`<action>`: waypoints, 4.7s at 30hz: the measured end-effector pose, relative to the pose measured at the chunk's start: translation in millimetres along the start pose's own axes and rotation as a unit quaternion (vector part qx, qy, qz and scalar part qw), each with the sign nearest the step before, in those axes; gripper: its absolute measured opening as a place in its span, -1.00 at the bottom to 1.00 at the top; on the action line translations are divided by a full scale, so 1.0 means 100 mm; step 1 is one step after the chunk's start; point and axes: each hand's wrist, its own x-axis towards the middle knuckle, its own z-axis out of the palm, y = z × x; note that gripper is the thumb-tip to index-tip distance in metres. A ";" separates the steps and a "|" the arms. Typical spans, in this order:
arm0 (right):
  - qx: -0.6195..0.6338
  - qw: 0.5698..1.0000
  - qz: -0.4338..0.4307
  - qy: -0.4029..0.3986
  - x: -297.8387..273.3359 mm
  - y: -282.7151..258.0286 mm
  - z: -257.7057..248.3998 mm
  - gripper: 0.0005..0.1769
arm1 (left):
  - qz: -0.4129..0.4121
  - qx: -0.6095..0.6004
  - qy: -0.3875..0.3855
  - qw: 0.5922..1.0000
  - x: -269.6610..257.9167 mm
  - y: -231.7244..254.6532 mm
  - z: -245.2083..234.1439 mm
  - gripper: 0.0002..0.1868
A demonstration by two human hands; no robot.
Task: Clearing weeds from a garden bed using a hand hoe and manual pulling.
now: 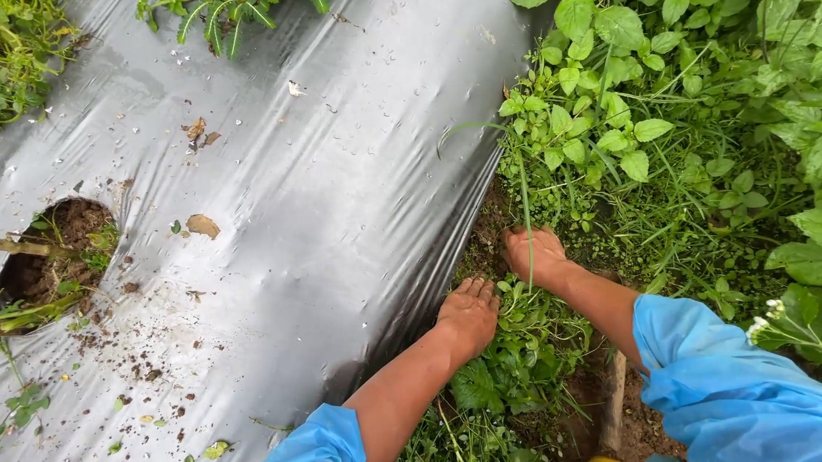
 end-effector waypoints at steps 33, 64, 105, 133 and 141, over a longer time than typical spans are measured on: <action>0.054 0.994 0.009 -0.097 -0.20 -0.06 -0.56 -0.56 | 0.016 0.000 0.006 1.000 -0.07 -0.05 0.01 -0.41; 0.252 0.967 -0.020 -0.028 -0.40 -0.30 -1.19 -0.64 | 0.015 -0.009 0.031 0.999 -0.11 -0.08 0.04 -0.44; 0.184 0.957 0.206 -0.087 -3.12 0.50 -0.41 -0.60 | 0.055 0.214 -0.044 0.974 0.54 0.76 0.04 -0.18; 0.222 0.918 0.130 -0.301 -3.25 0.54 0.15 -0.31 | 0.053 0.160 -0.099 0.981 0.34 1.31 -0.89 -0.80; 0.185 0.950 0.096 -0.234 -3.06 0.68 0.76 -0.26 | 0.147 0.209 0.079 0.964 0.15 1.58 -1.37 -0.82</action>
